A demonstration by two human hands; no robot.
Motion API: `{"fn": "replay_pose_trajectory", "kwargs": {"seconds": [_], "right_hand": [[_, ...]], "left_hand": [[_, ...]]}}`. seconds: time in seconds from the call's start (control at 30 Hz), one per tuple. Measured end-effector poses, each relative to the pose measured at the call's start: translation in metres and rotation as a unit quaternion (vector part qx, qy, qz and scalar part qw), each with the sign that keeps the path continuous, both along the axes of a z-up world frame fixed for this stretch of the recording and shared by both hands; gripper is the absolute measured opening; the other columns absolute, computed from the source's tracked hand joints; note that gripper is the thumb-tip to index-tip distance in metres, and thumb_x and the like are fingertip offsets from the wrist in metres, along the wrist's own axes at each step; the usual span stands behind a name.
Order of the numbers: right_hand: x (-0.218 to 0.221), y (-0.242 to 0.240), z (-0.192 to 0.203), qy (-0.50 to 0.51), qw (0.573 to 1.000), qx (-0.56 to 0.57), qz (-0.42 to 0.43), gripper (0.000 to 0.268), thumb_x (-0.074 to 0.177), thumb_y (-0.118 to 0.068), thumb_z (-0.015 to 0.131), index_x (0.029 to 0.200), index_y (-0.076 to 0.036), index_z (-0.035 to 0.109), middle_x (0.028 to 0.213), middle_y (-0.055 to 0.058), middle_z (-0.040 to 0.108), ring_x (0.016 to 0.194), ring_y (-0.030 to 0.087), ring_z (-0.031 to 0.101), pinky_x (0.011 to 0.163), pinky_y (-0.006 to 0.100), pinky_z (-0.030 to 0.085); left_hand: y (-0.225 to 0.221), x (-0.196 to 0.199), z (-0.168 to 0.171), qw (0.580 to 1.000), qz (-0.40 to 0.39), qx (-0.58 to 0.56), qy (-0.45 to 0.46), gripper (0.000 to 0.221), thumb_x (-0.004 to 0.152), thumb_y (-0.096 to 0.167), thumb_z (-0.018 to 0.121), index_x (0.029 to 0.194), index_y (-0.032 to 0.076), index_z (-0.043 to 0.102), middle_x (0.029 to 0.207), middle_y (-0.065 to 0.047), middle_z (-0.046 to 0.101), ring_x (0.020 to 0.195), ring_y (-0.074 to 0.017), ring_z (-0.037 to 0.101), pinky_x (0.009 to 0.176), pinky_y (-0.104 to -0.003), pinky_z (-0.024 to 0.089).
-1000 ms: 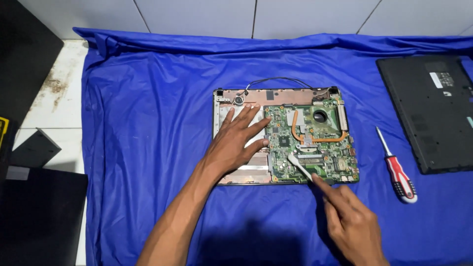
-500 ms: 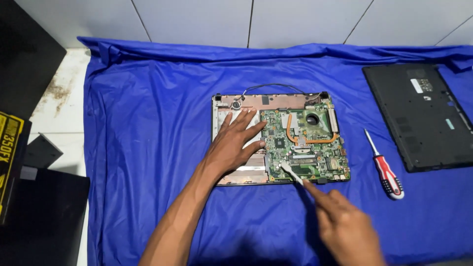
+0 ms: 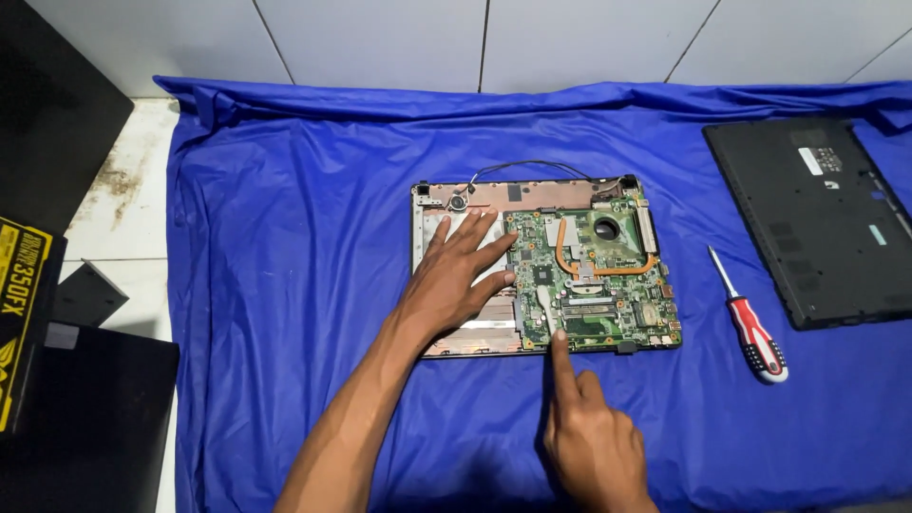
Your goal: Cleaning a laptop motherboard with a cotton swab and using a screwdriver to remove screws from the internal components.
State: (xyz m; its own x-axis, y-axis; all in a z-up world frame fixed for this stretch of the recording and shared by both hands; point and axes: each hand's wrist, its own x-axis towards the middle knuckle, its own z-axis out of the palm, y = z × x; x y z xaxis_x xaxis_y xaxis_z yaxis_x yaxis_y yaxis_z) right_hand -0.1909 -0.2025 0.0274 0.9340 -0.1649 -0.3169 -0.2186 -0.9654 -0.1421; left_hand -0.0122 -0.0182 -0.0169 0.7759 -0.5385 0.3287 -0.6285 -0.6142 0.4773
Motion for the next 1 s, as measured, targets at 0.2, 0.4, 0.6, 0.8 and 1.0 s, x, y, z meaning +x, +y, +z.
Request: {"fn": "replay_pose_trajectory", "kwargs": {"seconds": [0.2, 0.4, 0.6, 0.8, 1.0], "right_hand": [[-0.044, 0.006, -0.031, -0.32, 0.92, -0.224, 0.016, 0.069, 0.082, -0.028, 0.054, 0.15, -0.041, 0.057, 0.071, -0.004, 0.046, 0.029, 0.023, 0.038, 0.033, 0.039, 0.036], [0.005, -0.009, -0.023, -0.059, 0.995, 0.049, 0.062, 0.08, 0.095, -0.036, 0.047, 0.166, -0.036, 0.011, 0.1, 0.009, 0.057, 0.067, 0.051, 0.066, 0.066, 0.068, 0.049], [-0.029, -0.017, -0.041, -0.229, 0.965, -0.117, 0.047, 0.074, 0.084, -0.034, 0.056, 0.154, -0.051, 0.039, 0.072, -0.002, 0.051, 0.035, 0.036, 0.052, 0.04, 0.058, 0.047], [0.033, 0.001, -0.009, -0.118, 0.989, 0.055, 0.067, 0.067, 0.095, -0.025, 0.049, 0.16, -0.025, 0.032, 0.099, 0.018, 0.065, 0.067, 0.052, 0.067, 0.062, 0.068, 0.052], [0.018, 0.021, 0.007, 0.061, 0.998, 0.011, -0.009, 0.076, 0.095, -0.037, 0.034, 0.167, -0.038, 0.007, 0.119, 0.006, 0.058, 0.085, 0.051, 0.07, 0.078, 0.067, 0.051]], "left_hand": [[0.0, 0.0, -0.002, 1.0, 0.001, -0.002, -0.003, 0.054, 0.102, 0.044, 0.055, 0.151, 0.02, 0.051, 0.162, -0.019, 0.039, 0.152, -0.0395, 0.032, 0.122, -0.058, 0.017], [0.0, -0.001, -0.001, 1.0, 0.003, -0.006, -0.001, 0.053, 0.101, 0.042, 0.058, 0.15, 0.02, 0.052, 0.161, -0.018, 0.04, 0.152, -0.0384, 0.033, 0.124, -0.056, 0.015], [-0.001, -0.002, 0.001, 1.0, 0.006, -0.004, 0.014, 0.055, 0.101, 0.043, 0.056, 0.151, 0.02, 0.051, 0.163, -0.018, 0.038, 0.153, -0.0375, 0.029, 0.123, -0.056, 0.014], [-0.001, -0.002, 0.004, 0.999, 0.004, -0.002, 0.043, 0.057, 0.102, 0.049, 0.052, 0.151, 0.02, 0.051, 0.164, -0.017, 0.035, 0.154, -0.0368, 0.027, 0.123, -0.057, 0.011], [-0.001, -0.003, 0.005, 1.0, 0.002, -0.001, 0.026, 0.055, 0.103, 0.046, 0.052, 0.151, 0.02, 0.05, 0.163, -0.017, 0.036, 0.153, -0.0369, 0.028, 0.124, -0.055, 0.011]]}}
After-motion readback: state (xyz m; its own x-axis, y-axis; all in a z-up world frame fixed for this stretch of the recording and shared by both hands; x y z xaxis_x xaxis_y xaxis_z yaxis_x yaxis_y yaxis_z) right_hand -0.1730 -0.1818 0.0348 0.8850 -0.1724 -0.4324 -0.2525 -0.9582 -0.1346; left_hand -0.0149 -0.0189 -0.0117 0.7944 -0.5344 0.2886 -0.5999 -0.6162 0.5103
